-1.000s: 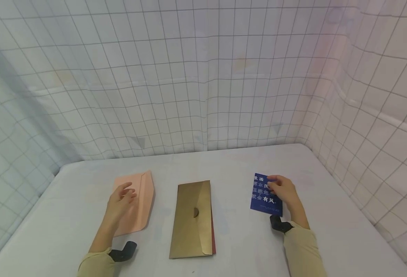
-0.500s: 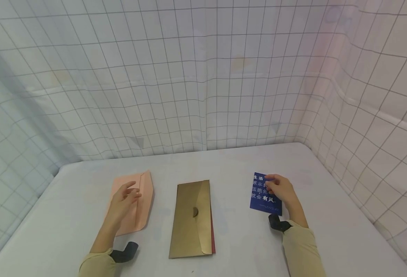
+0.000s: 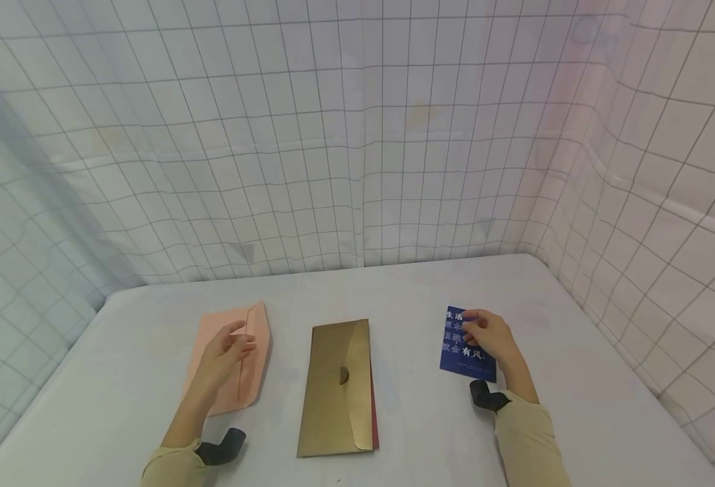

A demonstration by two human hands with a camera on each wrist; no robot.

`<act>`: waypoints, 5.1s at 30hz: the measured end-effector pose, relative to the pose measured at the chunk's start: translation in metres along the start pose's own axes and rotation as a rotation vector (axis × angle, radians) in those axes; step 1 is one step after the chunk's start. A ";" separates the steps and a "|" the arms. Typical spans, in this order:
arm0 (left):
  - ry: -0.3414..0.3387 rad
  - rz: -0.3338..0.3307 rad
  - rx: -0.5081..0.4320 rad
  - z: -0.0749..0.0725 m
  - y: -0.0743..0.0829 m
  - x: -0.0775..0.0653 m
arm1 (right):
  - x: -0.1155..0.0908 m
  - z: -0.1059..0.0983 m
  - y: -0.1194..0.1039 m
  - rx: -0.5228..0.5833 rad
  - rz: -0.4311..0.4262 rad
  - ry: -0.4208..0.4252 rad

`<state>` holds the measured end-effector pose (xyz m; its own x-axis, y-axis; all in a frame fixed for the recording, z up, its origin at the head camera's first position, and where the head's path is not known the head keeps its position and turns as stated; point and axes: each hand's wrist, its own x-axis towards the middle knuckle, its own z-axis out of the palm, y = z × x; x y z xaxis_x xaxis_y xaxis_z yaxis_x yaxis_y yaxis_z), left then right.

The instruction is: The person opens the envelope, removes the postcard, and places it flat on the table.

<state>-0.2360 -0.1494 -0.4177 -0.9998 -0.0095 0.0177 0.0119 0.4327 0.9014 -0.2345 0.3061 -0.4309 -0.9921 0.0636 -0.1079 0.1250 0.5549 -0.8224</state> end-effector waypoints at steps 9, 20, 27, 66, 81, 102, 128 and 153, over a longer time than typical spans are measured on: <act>-0.033 0.023 -0.041 0.008 0.003 -0.002 | 0.002 0.003 0.000 -0.006 -0.011 -0.009; -0.048 0.006 -0.049 0.016 0.008 -0.003 | 0.000 0.007 -0.005 0.015 -0.035 -0.035; -0.062 0.019 -0.064 0.024 0.011 -0.005 | 0.002 0.008 -0.004 0.011 -0.053 -0.042; -0.220 -0.021 -0.075 0.050 0.006 -0.012 | 0.006 0.023 -0.011 0.073 -0.114 -0.116; -0.263 -0.043 -0.111 0.055 0.000 -0.009 | 0.006 0.031 -0.016 0.096 -0.131 -0.138; -0.333 -0.084 -0.261 0.059 0.008 -0.013 | 0.007 0.046 -0.022 0.069 -0.168 -0.168; -0.378 -0.036 -0.248 0.062 0.009 -0.014 | 0.007 0.077 -0.033 0.165 -0.190 -0.332; -0.364 -0.060 -0.249 0.064 0.009 -0.015 | -0.002 0.103 -0.045 0.275 -0.256 -0.473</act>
<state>-0.2225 -0.0878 -0.4380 -0.9389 0.3094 -0.1509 -0.0871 0.2107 0.9737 -0.2379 0.1955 -0.4508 -0.8877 -0.4546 -0.0725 -0.0570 0.2648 -0.9626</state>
